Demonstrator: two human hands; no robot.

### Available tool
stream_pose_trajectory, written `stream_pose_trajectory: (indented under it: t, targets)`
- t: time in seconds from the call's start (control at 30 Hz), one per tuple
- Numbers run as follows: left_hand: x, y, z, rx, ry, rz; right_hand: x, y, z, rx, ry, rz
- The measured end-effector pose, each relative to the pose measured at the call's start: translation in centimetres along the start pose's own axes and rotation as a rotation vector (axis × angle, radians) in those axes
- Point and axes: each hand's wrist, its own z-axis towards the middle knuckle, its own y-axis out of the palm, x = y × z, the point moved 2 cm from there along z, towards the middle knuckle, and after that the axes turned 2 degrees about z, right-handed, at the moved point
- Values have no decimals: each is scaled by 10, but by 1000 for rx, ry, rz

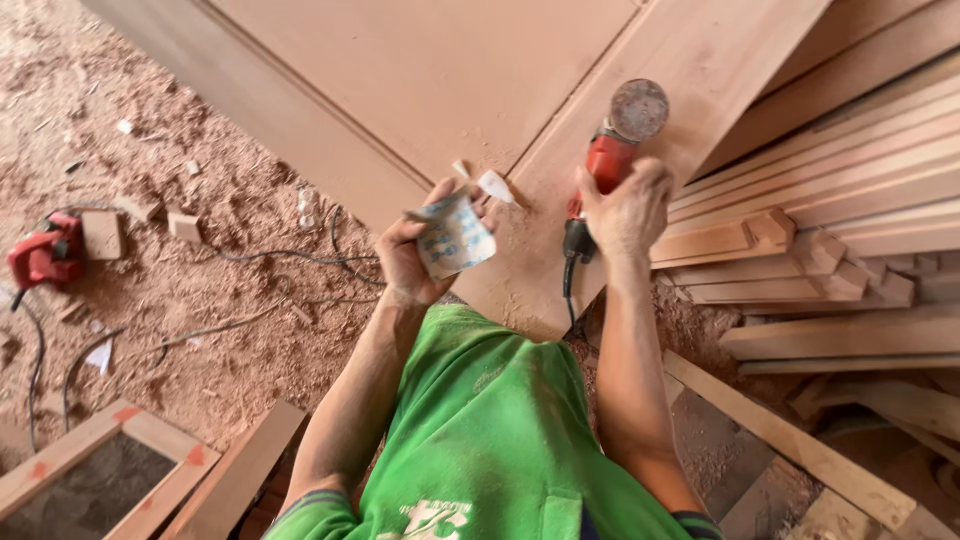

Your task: The person uses an angle grinder to sand the surface of a wooden door panel, then peels the used sanding disc off the grinder and fits a new disc. They then scrape sawdust and debris out of the grooved recesses of the door with a small pointed hand tool, working across the grooved sections.

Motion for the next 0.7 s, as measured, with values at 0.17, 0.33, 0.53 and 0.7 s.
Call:
stream_pose_trajectory:
  t: [0.17,0.33,0.53,0.7]
  targets:
    - [-8,15,8,-91,-34,-1,18,22,13,-24,8,170]
    - [-18,24,14,-199,-108,-82,42,1,9,-525,424,1246]
    - [-24,21,23,-167,-156,-26,37,-81,-56,-646,279,1564]
    - [-39,25,34,-260,-238,-76,36,-117,-93,-730,349,1469]
